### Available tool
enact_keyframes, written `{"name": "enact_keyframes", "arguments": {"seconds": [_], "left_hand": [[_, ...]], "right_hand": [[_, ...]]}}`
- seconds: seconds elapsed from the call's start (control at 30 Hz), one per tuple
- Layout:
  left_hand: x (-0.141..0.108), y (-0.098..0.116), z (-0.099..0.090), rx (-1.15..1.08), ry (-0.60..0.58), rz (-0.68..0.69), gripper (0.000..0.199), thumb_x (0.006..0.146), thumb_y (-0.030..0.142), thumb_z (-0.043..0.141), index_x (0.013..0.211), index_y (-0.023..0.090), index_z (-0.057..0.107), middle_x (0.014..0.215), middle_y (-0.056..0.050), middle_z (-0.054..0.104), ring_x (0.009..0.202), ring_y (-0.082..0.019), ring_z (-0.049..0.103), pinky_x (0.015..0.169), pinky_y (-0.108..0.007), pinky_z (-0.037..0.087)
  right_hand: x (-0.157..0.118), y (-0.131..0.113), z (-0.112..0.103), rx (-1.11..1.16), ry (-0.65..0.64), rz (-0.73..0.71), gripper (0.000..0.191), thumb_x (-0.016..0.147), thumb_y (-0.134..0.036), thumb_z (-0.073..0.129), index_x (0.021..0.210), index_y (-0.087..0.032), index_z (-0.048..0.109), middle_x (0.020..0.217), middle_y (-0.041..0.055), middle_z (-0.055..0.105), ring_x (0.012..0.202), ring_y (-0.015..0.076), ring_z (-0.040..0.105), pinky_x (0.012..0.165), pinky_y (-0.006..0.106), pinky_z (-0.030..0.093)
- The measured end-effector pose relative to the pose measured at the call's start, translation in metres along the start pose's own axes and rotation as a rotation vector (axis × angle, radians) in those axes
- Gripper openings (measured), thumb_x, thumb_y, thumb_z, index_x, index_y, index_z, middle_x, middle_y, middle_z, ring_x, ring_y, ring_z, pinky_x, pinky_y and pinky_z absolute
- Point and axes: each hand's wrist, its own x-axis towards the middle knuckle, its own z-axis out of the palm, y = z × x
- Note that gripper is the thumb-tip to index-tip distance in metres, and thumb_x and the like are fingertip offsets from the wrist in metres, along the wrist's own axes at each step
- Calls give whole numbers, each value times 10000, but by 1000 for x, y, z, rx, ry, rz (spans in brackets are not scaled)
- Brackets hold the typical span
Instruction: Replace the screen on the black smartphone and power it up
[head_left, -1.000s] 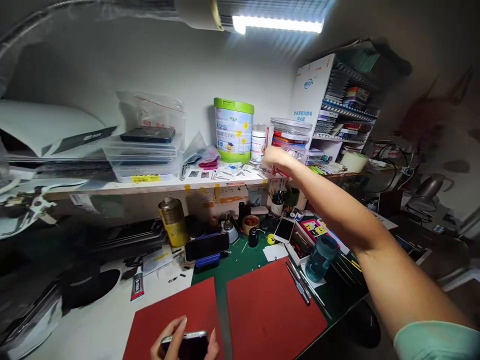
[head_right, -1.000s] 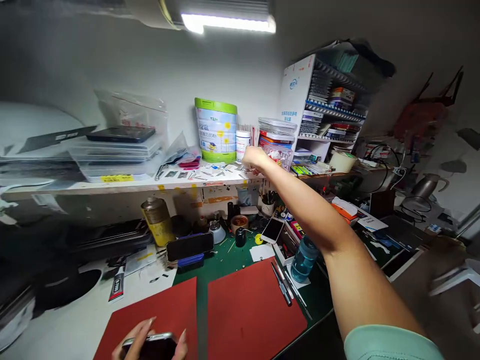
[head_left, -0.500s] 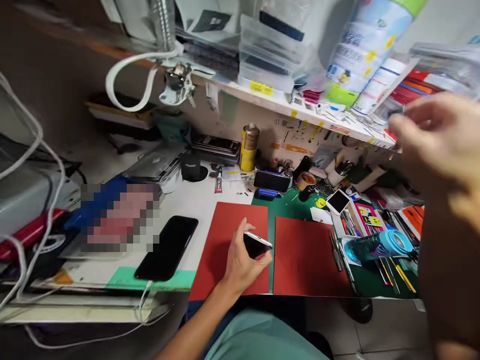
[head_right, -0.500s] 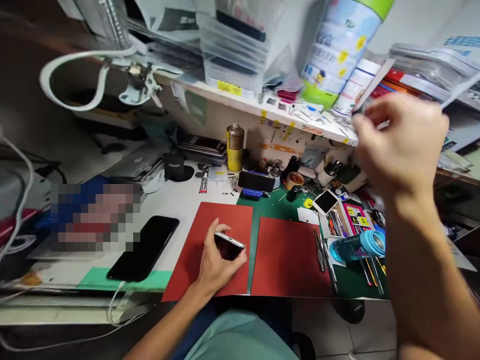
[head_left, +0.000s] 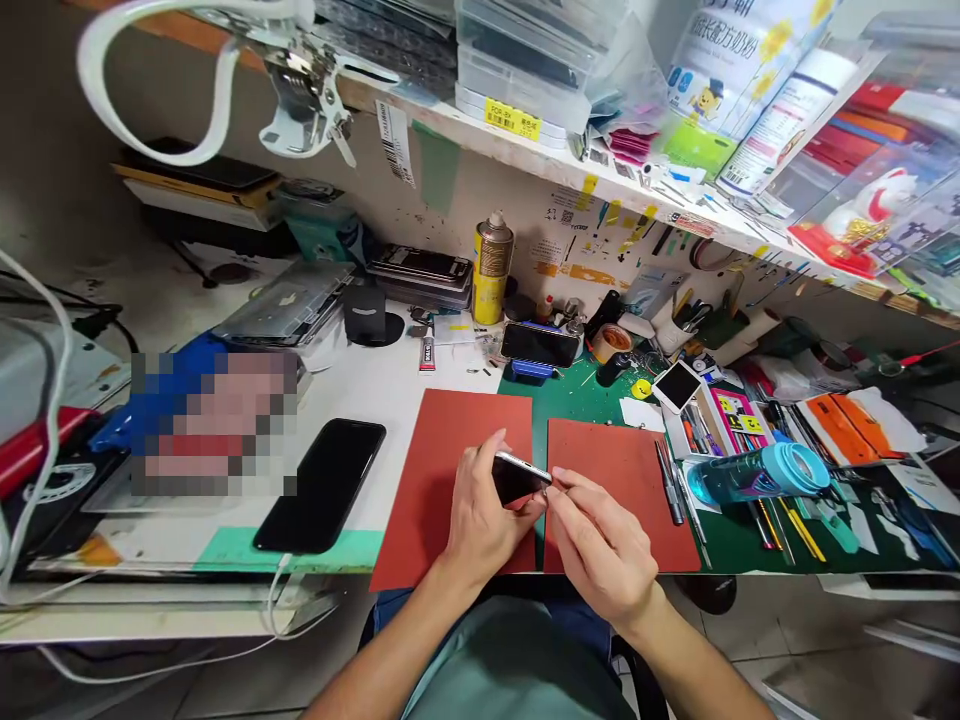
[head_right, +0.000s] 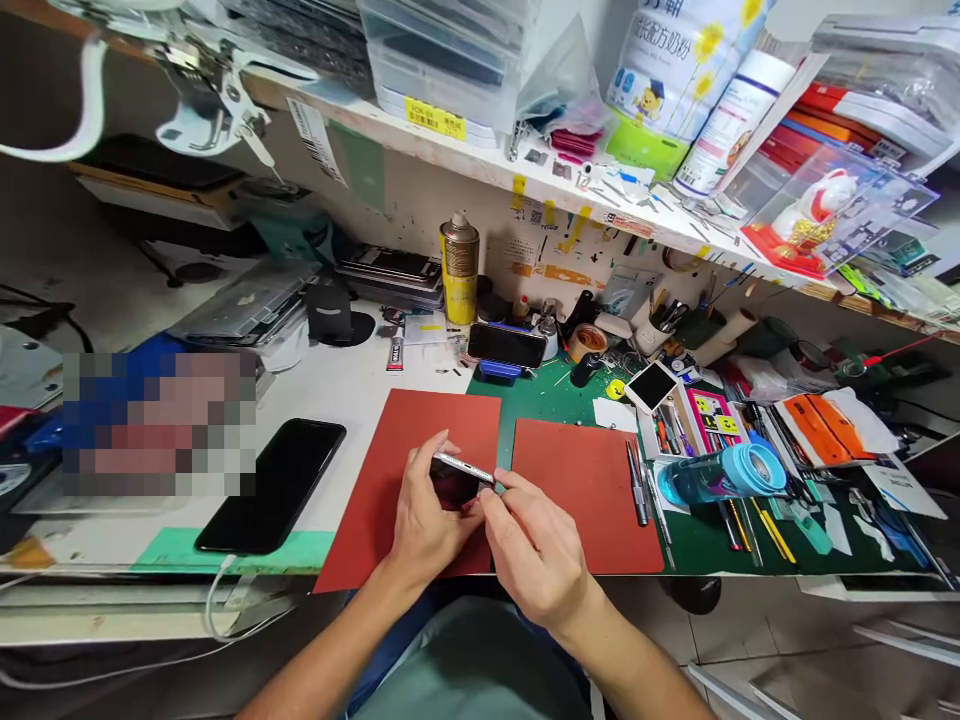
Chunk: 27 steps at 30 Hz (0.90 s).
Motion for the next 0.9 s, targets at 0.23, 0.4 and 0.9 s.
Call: {"name": "enact_keyframes", "arguments": {"seconds": [0.23,0.4,0.9], "left_hand": [[1,7,3,-7,3,34,796,991,377,742,1648,212,324,1189,-134,666,992,-268,670,848,-418,604],[1,7,4,25,-3,47,778,994,368,731,1638,207,324,1186,-135,671,992,-270,676,824,-409,601],[10,13,6,110,2,171,811,996,364,733,1655,137,318,1106,-135,681,858,-252,639,778,-383,571]], "right_hand": [[-1,4,-5,1,-41,-27,624,940,60,698,1522,-155,636,984,92,807,1066,294,836,936,414,748],[1,5,-9,-22,-58,-28,615,969,35,686,1542,-176,612,983,89,810,1052,280,836,895,394,754],[5,12,-21,49,-151,123,430,1015,15,605,1362,-207,729,1086,110,809,1014,204,820,869,304,720]]}}
